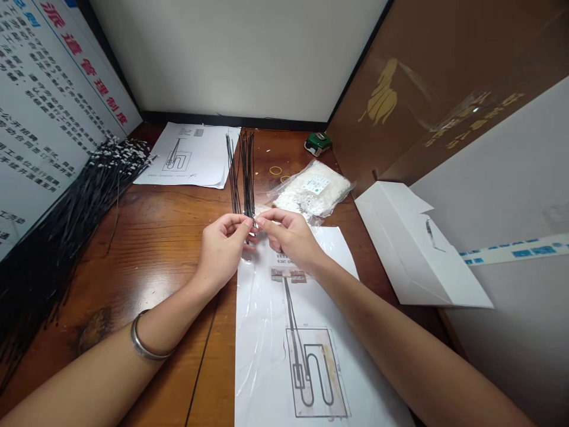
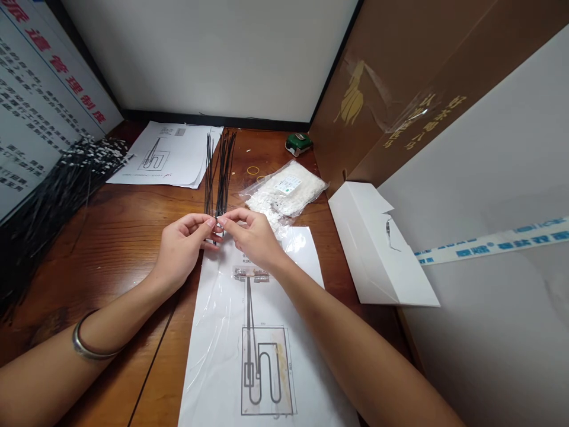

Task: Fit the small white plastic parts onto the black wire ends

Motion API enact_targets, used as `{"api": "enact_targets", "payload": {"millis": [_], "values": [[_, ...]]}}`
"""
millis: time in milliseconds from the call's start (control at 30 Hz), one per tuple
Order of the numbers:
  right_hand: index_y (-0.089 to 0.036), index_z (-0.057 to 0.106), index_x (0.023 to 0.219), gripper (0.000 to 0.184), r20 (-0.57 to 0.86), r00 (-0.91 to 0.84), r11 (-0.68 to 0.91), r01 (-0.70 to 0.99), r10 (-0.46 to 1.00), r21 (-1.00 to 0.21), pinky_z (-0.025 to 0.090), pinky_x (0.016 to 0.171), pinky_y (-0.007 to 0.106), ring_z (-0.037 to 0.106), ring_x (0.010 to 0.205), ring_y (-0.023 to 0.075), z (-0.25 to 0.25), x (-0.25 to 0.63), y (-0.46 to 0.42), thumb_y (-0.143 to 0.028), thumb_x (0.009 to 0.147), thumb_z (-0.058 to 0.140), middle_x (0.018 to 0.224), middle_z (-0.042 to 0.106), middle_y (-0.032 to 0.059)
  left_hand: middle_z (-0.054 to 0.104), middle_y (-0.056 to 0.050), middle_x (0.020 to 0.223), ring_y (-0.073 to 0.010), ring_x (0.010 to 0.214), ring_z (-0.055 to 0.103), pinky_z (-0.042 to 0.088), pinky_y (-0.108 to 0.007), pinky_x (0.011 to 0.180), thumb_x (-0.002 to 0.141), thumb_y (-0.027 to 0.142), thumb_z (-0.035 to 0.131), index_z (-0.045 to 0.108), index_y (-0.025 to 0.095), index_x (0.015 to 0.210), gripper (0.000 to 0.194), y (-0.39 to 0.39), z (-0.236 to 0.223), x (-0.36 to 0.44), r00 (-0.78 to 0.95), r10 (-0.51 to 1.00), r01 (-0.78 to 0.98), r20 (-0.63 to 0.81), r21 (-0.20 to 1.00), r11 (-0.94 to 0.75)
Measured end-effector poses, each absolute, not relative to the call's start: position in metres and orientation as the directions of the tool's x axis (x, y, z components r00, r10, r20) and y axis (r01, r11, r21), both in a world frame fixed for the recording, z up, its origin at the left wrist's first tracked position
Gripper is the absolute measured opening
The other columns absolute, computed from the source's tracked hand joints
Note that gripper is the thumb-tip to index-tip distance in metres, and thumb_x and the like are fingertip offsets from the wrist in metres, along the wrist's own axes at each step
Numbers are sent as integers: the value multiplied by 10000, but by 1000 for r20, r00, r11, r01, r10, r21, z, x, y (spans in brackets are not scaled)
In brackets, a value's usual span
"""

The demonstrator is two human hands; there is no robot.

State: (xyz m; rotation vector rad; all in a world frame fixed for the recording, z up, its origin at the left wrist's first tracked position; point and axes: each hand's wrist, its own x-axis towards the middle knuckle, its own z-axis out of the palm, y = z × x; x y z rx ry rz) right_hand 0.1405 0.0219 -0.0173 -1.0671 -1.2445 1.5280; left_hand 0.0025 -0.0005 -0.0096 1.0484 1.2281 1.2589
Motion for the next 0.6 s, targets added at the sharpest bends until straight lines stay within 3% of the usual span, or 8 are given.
{"api": "enact_targets", "payload": {"millis": [367,600], "values": [[-165,607,735,233,-78,-262,-123,-159,962,-980,222,383,223,321,363,35,-20,143,23,-377,744,702,486,466,-76,661,-35,706,-115,576,611,521,-205,495,744,284,675,640,109,769,180,-2,-7,2,-64,994,-86,-87,993,81],[-157,610,724,286,-68,-253,-103,-129,965,-986,239,382,220,343,390,31,-19,141,23,-421,711,721,589,568,-28,670,-42,720,-112,579,614,522,-204,515,753,295,673,644,107,775,192,-1,-9,2,-32,997,-62,-76,995,74]]}}
